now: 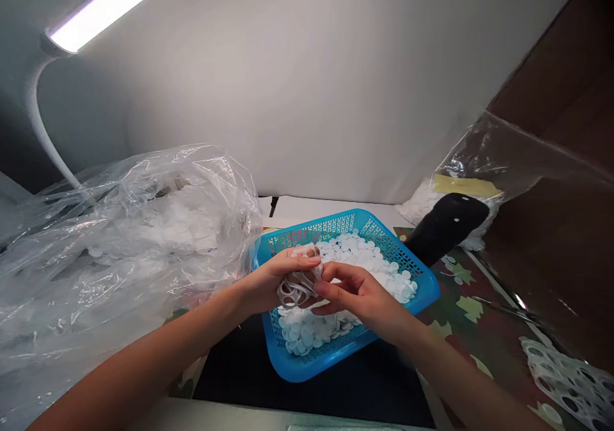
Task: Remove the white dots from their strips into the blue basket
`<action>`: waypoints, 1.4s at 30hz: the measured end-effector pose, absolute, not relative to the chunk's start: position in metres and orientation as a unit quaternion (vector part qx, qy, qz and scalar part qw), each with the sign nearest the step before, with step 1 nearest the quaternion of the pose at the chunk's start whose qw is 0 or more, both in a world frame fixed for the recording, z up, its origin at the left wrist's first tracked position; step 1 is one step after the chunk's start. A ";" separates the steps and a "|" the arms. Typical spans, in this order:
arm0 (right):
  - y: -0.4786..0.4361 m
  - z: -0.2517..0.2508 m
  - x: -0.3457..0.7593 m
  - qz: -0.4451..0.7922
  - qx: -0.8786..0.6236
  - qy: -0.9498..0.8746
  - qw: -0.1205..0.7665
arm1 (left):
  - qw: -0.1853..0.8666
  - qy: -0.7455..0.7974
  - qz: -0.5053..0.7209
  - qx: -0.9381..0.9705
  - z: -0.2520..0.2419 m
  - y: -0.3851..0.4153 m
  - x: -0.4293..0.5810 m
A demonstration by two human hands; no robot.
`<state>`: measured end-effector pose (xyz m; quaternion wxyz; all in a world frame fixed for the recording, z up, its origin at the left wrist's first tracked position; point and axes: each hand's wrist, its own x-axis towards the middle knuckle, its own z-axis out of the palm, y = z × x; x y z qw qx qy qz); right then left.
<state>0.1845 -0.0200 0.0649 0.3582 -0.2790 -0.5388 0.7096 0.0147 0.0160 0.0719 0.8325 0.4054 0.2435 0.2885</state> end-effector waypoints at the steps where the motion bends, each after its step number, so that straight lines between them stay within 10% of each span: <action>1: -0.020 0.065 0.185 0.717 -0.271 -0.534 0.355 | 0.838 0.244 0.291 0.392 0.072 0.017 0.014; 36: -0.029 0.068 0.186 0.678 -0.205 -0.620 0.337 | 0.847 0.287 0.378 0.242 0.072 0.024 0.009; 42: -0.027 0.065 0.181 0.550 -0.382 -0.597 0.442 | 0.844 0.274 0.349 0.302 0.074 0.016 0.012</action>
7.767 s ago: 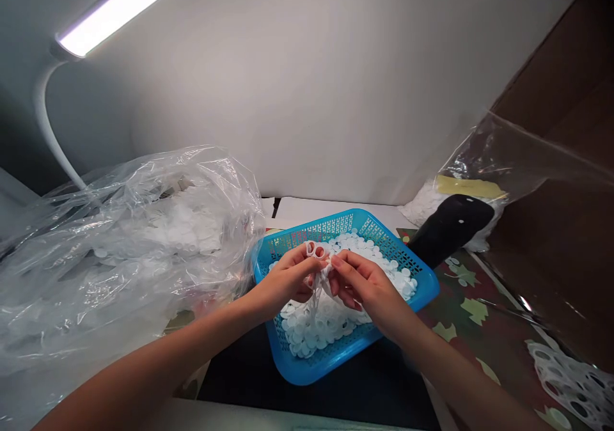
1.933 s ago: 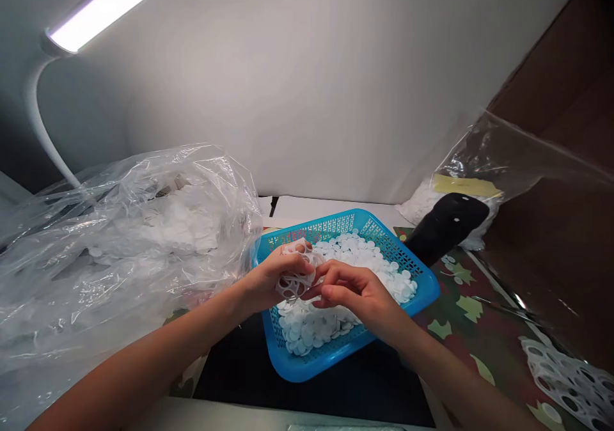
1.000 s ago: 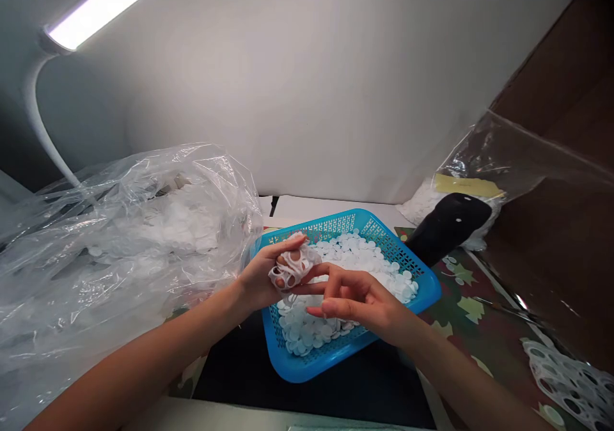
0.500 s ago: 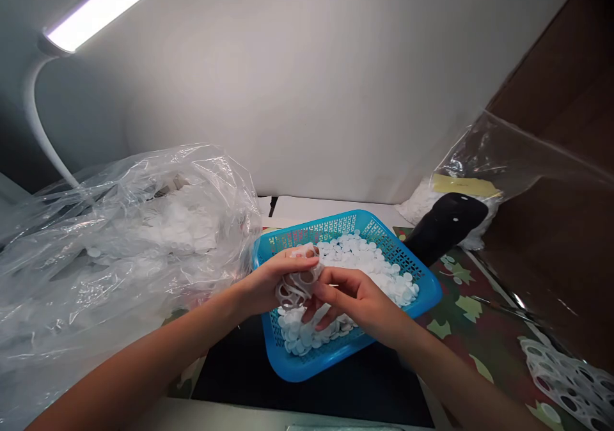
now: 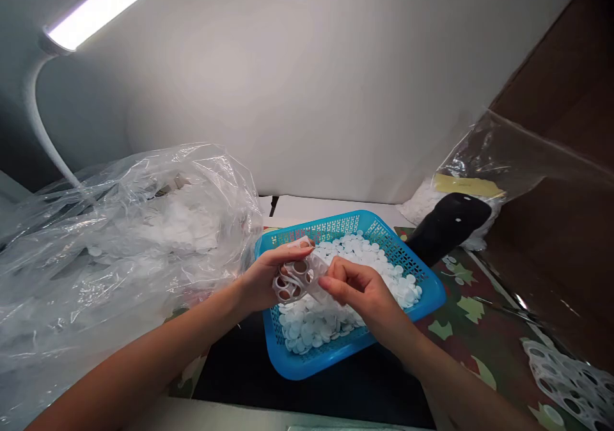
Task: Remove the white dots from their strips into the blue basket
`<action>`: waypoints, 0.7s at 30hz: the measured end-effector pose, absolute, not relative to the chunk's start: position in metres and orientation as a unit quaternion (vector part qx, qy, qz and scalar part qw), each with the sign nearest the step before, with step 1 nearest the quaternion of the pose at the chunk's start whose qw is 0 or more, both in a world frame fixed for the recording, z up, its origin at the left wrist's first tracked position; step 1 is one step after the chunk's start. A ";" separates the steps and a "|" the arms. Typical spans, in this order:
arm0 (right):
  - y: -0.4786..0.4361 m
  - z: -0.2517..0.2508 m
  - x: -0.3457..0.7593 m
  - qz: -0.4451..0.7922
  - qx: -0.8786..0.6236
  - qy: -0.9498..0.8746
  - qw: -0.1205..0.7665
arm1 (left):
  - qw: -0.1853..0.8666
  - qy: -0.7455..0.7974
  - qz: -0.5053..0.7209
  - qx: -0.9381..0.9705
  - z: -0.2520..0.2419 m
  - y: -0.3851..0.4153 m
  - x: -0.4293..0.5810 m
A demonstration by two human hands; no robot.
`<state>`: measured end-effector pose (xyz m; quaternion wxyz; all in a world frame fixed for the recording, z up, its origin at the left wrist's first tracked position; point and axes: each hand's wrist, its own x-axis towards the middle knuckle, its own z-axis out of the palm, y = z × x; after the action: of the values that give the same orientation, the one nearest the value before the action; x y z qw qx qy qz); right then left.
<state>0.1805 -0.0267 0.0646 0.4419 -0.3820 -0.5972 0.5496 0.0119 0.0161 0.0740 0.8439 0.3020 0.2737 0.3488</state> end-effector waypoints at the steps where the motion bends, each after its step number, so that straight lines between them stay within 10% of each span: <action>1: -0.026 0.065 0.180 0.523 -0.406 -0.599 0.450 | 0.844 0.272 0.345 0.308 0.074 0.015 0.012; 21: -0.022 0.067 0.184 0.616 -0.301 -0.618 0.385 | 0.856 0.186 0.223 0.428 0.069 0.018 0.011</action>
<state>0.1840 -0.0225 0.0675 0.3854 -0.3014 -0.6177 0.6157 0.0106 0.0177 0.0690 0.8558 0.4281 0.1857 0.2233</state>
